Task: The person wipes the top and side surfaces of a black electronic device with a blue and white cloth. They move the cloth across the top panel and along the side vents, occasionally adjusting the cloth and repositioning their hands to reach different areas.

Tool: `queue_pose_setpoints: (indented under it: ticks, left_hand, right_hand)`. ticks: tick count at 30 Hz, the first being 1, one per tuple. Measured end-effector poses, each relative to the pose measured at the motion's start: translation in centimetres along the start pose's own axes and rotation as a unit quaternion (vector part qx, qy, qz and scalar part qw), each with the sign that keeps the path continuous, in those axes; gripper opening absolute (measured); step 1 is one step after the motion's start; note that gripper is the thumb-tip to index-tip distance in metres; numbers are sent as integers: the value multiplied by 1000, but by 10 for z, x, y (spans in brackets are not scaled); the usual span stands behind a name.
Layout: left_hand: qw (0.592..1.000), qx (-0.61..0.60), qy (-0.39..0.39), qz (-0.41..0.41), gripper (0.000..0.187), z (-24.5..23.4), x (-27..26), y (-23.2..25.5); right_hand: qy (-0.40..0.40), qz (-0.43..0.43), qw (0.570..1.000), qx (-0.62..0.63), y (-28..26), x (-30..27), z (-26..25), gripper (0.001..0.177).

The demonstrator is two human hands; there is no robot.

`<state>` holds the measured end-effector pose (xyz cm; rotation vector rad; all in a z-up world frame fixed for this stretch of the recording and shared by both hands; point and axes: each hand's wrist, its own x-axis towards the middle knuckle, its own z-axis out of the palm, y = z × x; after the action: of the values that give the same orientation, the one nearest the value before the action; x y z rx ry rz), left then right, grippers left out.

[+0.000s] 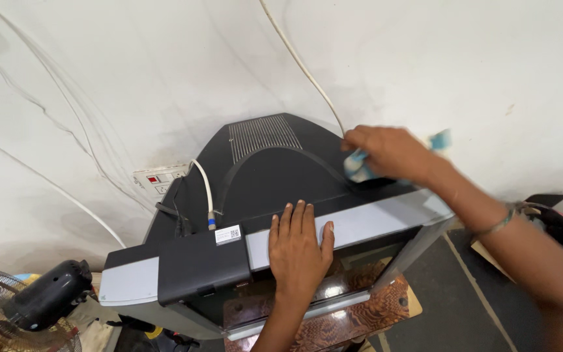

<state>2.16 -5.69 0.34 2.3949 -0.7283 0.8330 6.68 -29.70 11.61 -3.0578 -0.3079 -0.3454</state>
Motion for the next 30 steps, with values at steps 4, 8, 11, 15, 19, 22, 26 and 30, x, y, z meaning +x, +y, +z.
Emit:
queue_pose_setpoints:
  ticks: [4, 8, 11, 15, 19, 22, 26, 30]
  left_hand:
    - [1000, 3, 3, -16, 53, 1, -3, 0]
    - [1000, 0, -16, -16, 54, -1, -2, -1]
    - [1000, 5, -28, -8, 49, -1, -3, -2]
    - [1000, 0, -17, 3, 46, -1, -6, -4]
    - [1000, -2, -17, 5, 46, -1, -5, -4]
    - [1000, -4, -12, 8, 46, 0, -5, -4]
    - [1000, 1, -14, 9, 47, 1, -6, -4]
    - [1000, 1, -17, 9, 47, 3, -5, -4]
  right_hand:
    - [-59, -128, 983, 119, -48, -28, 32, 54]
    - [37, -150, 974, 164, -37, -60, 53, 47]
    - [44, -43, 990, 128, -6, -79, 65, 41]
    - [25, 86, 994, 61, 48, -93, 66, 32]
    - [-17, 176, 983, -38, 80, -87, 48, 28]
    - [45, 173, 975, -133, 77, -85, 24, 22]
    - [190, 172, 964, -75, 47, -98, -17, 19]
    - [240, 119, 944, 195, 27, -110, -52, 16]
